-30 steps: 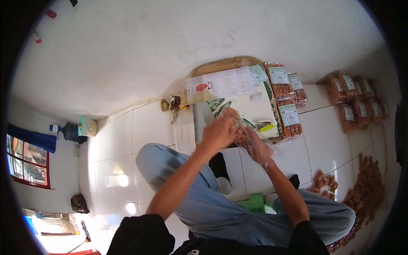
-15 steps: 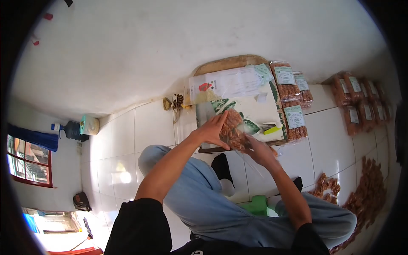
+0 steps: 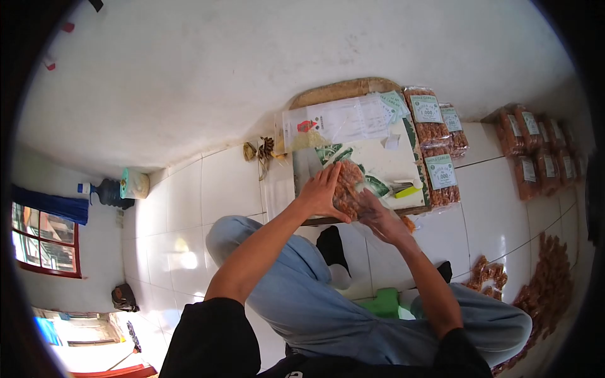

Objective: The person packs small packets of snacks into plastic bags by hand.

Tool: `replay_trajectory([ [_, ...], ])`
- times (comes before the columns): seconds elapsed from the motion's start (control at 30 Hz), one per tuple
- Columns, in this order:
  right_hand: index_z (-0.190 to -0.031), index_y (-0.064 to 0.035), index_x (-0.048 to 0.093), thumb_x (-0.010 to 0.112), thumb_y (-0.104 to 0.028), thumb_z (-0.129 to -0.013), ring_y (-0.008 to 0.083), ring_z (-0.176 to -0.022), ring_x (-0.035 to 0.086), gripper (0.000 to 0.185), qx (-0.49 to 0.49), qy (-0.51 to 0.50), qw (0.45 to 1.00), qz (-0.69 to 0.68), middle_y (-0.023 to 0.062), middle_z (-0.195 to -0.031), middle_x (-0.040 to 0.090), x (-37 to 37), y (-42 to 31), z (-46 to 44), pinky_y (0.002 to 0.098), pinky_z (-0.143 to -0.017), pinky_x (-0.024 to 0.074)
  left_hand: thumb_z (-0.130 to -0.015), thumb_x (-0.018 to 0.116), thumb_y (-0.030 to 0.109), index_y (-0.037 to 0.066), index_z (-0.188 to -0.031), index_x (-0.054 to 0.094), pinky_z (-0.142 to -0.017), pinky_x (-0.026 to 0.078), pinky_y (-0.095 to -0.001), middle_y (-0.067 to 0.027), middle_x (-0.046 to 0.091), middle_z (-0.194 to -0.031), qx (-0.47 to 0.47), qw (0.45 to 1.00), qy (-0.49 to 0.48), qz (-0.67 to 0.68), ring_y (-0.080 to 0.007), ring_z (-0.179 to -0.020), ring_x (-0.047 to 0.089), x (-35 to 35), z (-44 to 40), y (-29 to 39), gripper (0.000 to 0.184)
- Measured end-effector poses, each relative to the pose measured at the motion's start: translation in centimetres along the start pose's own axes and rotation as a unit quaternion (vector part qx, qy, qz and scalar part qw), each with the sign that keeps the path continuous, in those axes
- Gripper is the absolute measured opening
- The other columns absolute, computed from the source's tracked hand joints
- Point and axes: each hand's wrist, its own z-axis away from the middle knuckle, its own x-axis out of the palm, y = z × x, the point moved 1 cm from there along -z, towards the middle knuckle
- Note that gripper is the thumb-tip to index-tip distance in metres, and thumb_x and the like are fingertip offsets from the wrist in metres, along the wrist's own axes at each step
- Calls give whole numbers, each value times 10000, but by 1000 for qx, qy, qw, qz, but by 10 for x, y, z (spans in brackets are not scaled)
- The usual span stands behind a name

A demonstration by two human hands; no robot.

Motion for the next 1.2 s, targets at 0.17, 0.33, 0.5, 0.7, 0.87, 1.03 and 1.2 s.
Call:
replay_trajectory([
  [0.17,-1383,18,410,461,119,-882,313,-1161,562,514,-52,49,995,72,209,-1311,521,6,16,-4,349,-969,463,-389,704,888,-13,-1516,-30,-1093,311,-549,-279,162,-1534,7,999,-27,31,-441,-1396,244,5,-4,-4,1619],
  [0.33,-1293,31,490,470,128,-842,375,-1121,567,461,-136,116,971,158,227,-1268,544,9,5,-4,370,-955,473,-451,704,870,44,-1529,-78,-1113,253,-577,-261,92,-1560,-18,993,-79,91,-446,-1424,180,1,-9,-9,1567],
  [0.5,-1276,-16,541,472,49,-858,387,-1129,547,428,-121,154,961,198,198,-1187,605,11,1,2,430,-958,457,-502,699,852,102,-1536,-112,-1124,208,-597,-238,62,-1577,-40,986,-99,126,-445,-1441,138,-2,-7,-9,1513],
  [0.7,-1284,-11,536,483,31,-887,385,-1059,581,402,-78,102,981,147,197,-1157,618,18,-16,-8,416,-929,472,-529,715,815,120,-1532,-140,-1125,200,-602,-210,51,-1592,-23,988,-114,102,-442,-1447,118,2,-6,-7,1490],
  [0.87,-1294,10,517,527,-11,-896,343,-1021,626,399,-25,113,985,125,209,-1130,634,20,9,-8,394,-893,492,-524,716,816,113,-1524,-166,-1129,199,-595,-208,57,-1594,-25,987,-127,97,-446,-1445,127,3,-9,-12,1508],
  [1.03,-1383,35,438,606,-35,-878,260,-1004,660,536,-27,51,995,86,169,-1127,668,3,-12,2,321,-906,482,-523,682,856,83,-1521,-160,-1132,214,-564,-224,69,-1587,-24,986,-140,85,-444,-1441,140,-1,-12,-11,1518],
  [1.2,-1307,-11,561,676,-58,-824,251,-959,661,499,15,106,992,62,151,-1063,681,5,4,-8,323,-872,492,-523,654,884,69,-1522,-149,-1140,211,-542,-250,81,-1576,-37,986,-142,78,-442,-1441,136,-2,-16,-7,1519],
])
